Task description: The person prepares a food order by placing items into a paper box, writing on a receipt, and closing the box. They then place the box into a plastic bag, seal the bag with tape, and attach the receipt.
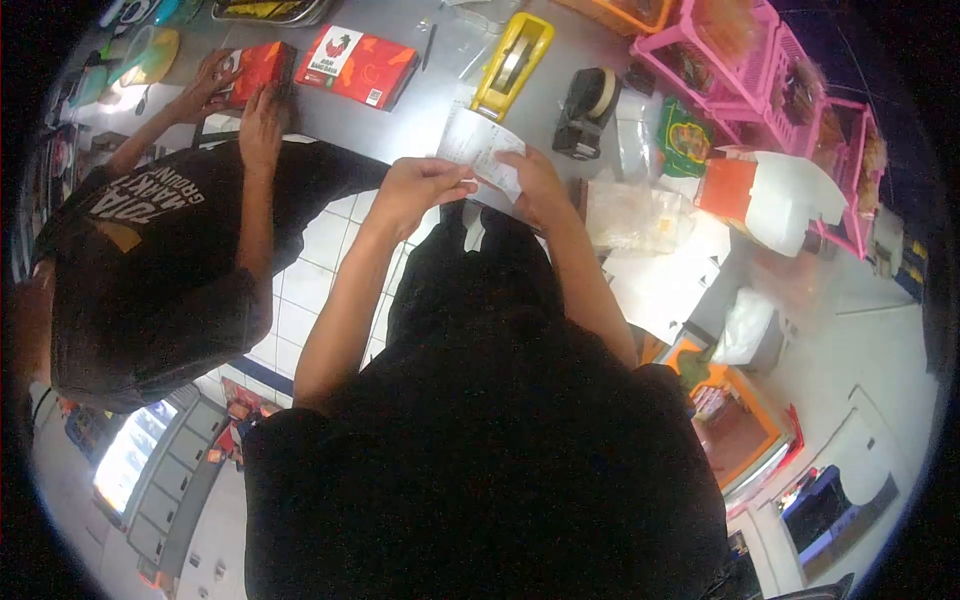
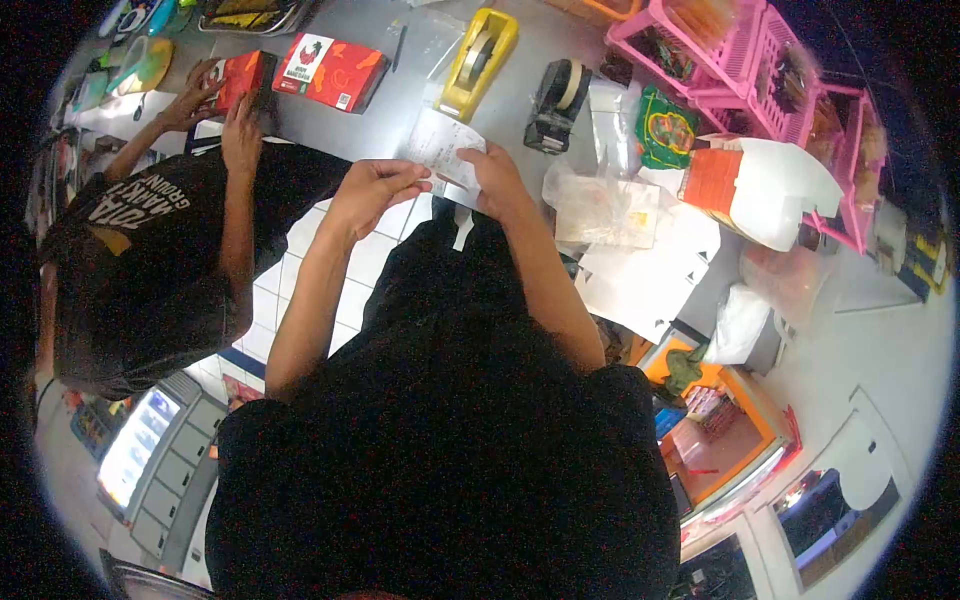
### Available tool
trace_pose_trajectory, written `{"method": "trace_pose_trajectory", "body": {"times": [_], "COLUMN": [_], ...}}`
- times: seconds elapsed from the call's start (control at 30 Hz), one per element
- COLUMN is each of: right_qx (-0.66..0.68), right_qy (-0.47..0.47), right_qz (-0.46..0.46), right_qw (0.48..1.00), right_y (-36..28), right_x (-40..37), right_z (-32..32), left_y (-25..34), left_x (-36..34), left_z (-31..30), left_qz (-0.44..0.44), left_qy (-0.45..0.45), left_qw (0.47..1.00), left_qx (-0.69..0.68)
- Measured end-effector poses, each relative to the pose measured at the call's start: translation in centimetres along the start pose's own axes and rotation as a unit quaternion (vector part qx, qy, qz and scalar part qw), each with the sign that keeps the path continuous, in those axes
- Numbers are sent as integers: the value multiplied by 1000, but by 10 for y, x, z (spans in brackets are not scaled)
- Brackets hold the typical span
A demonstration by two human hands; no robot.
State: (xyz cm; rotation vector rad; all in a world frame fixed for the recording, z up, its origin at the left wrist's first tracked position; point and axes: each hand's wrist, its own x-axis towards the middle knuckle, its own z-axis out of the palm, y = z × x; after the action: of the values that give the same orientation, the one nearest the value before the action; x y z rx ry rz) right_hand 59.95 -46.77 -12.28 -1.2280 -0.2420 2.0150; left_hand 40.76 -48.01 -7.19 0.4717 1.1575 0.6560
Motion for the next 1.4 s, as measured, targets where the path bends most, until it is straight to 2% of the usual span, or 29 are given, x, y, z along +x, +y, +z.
{"method": "trace_pose_trajectory", "body": {"times": [0.27,0.47,0.57,0.77,1.17,1.4], "right_qx": [6,29,-19,-2,-15,-95], "right_qy": [-14,-80,-54,-29,-62,-52], "right_qz": [36,84,88,105,109,84], "right_qw": [999,993,994,994,992,991], "right_y": [-16,-16,-14,-22,-15,-8], "right_x": [7,10,21,16,11,12], "right_z": [-12,-15,-16,-8,-11,-9], "left_y": [-6,-10,-15,-24,-50,-40], "left_x": [-5,-17,-16,-20,-19,-26], "left_z": [2,5,2,4,-6,-4], "left_qz": [-20,-26,-33,-22,-23,-17], "left_qy": [17,17,24,29,40,47], "left_qw": [1000,999,999,999,998,999], "left_qx": [-1,-15,-1,-14,-44,-20]}}
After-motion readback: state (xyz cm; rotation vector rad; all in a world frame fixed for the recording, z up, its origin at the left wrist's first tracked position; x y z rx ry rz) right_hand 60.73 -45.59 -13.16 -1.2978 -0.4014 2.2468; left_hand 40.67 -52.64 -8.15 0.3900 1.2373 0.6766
